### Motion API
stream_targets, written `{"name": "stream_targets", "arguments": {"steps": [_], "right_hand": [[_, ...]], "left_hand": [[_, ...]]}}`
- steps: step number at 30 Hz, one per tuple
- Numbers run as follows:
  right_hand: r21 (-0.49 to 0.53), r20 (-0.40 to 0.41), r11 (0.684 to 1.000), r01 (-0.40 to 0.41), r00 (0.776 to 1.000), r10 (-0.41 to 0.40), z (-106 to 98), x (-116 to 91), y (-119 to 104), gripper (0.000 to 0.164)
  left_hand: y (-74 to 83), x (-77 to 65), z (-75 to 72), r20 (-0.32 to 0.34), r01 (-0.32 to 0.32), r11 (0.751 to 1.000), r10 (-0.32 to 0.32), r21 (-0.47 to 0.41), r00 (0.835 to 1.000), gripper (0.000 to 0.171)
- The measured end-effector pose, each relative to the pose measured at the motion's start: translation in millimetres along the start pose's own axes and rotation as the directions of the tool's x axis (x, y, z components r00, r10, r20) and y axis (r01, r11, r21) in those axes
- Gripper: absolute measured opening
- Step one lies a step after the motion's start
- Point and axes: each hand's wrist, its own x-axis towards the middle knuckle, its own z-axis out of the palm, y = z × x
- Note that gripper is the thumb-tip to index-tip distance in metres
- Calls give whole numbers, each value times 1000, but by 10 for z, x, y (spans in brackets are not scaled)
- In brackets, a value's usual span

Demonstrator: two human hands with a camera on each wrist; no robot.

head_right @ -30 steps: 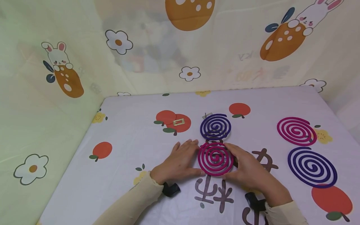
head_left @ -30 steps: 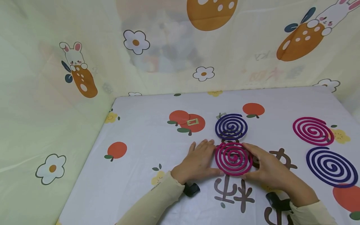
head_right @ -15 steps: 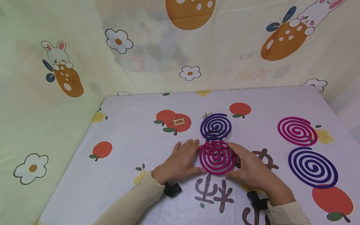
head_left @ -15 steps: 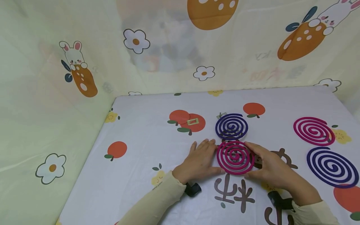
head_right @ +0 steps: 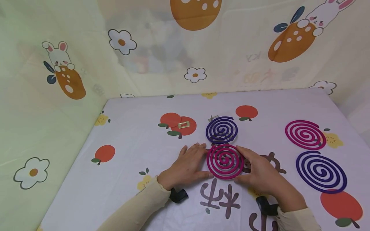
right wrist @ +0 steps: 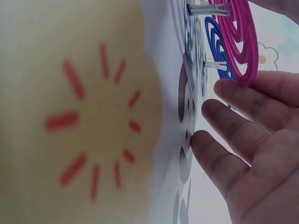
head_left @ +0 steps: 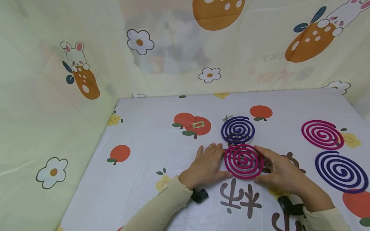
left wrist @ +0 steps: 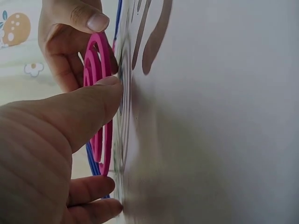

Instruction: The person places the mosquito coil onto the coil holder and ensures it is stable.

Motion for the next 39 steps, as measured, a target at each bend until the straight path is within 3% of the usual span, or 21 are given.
{"name": "stream_targets", "arguments": {"steps": [24, 39], "right_hand": [[-8, 9, 1000, -16, 1000, 16, -41, -26, 81, 107], [44, 4, 999, -14, 1000, 13, -83, -52, 113, 107]], "left_hand": [[81, 42, 19, 6, 22, 1000, -22, -14, 1000, 77], [92, 69, 44, -6, 12, 1000, -12, -18, 1000, 74]]}}
